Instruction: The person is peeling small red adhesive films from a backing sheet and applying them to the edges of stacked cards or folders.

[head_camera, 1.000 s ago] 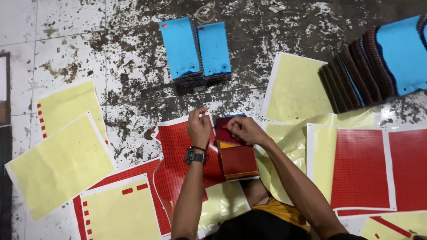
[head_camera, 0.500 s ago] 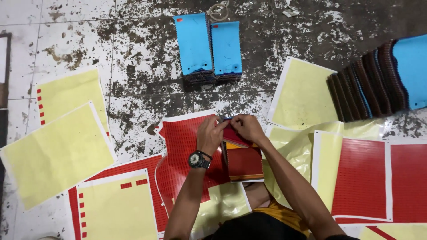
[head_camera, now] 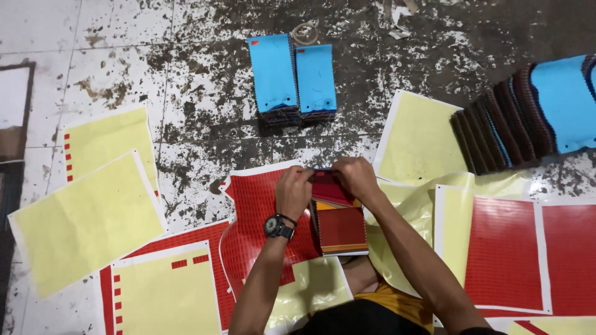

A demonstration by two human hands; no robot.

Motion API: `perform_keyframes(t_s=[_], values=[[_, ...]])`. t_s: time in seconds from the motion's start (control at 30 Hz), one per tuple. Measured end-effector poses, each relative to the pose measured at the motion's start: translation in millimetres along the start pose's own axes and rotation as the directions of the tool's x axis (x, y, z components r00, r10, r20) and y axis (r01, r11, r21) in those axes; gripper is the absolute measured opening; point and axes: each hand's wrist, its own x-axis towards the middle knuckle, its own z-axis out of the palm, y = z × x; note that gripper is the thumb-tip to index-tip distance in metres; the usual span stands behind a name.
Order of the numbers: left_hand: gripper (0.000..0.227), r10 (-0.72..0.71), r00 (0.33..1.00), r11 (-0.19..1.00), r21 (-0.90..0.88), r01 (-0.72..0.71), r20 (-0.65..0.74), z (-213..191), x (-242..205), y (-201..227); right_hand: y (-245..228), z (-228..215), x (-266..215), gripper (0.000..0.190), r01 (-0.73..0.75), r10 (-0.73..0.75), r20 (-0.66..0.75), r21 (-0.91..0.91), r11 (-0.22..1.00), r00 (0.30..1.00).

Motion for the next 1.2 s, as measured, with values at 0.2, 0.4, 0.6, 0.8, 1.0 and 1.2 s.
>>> perform_keyframes(t_s=[0.2, 0.4, 0.6, 0.8, 1.0, 1.2], values=[[0.028, -0.211, 0.977, 0.927, -0.320, 0.196, -0.011, -48.8, 17.7, 41.8, -7.4, -10.9, -14.1, 0.006, 0.113, -0.118, -0.108, -0.054, 0.992, 0.987], [0.032, -0.173, 0.915, 0.909, -0.298, 0.291, 0.365, -55.4, 41.3, 41.7, -46.8, -58.0, -14.7, 0.042, -0.023, 0.000, 0.505, 0.039, 0.999, 0.863], [0.047, -0.279, 0.805, 0.908, -0.129, 0.398, 0.523, -52.6, 40.2, 41.1, -87.9, -80.8, 11.9, 0.082, 0.000, 0.092, 0.579, -0.156, 0.988, 0.810], [0.053, -0.312, 0.737, 0.840, -0.187, 0.508, 0.599, -69.6, 32.8, 42.7, -74.0, -57.7, 17.0, 0.091, 0.029, 0.134, 0.612, -0.250, 0.968, 0.779], [0.058, -0.316, 0.722, 0.814, -0.214, 0.540, 0.616, -93.5, 49.6, 62.2, -45.3, -61.7, 18.2, 0.060, -0.025, 0.137, 0.631, -0.183, 0.983, 0.764], [0.060, -0.357, 0.659, 0.820, -0.116, 0.561, 0.662, -87.2, 41.2, 52.2, -26.7, -36.3, 14.7, 0.060, 0.013, 0.116, 0.613, -0.201, 0.979, 0.782]])
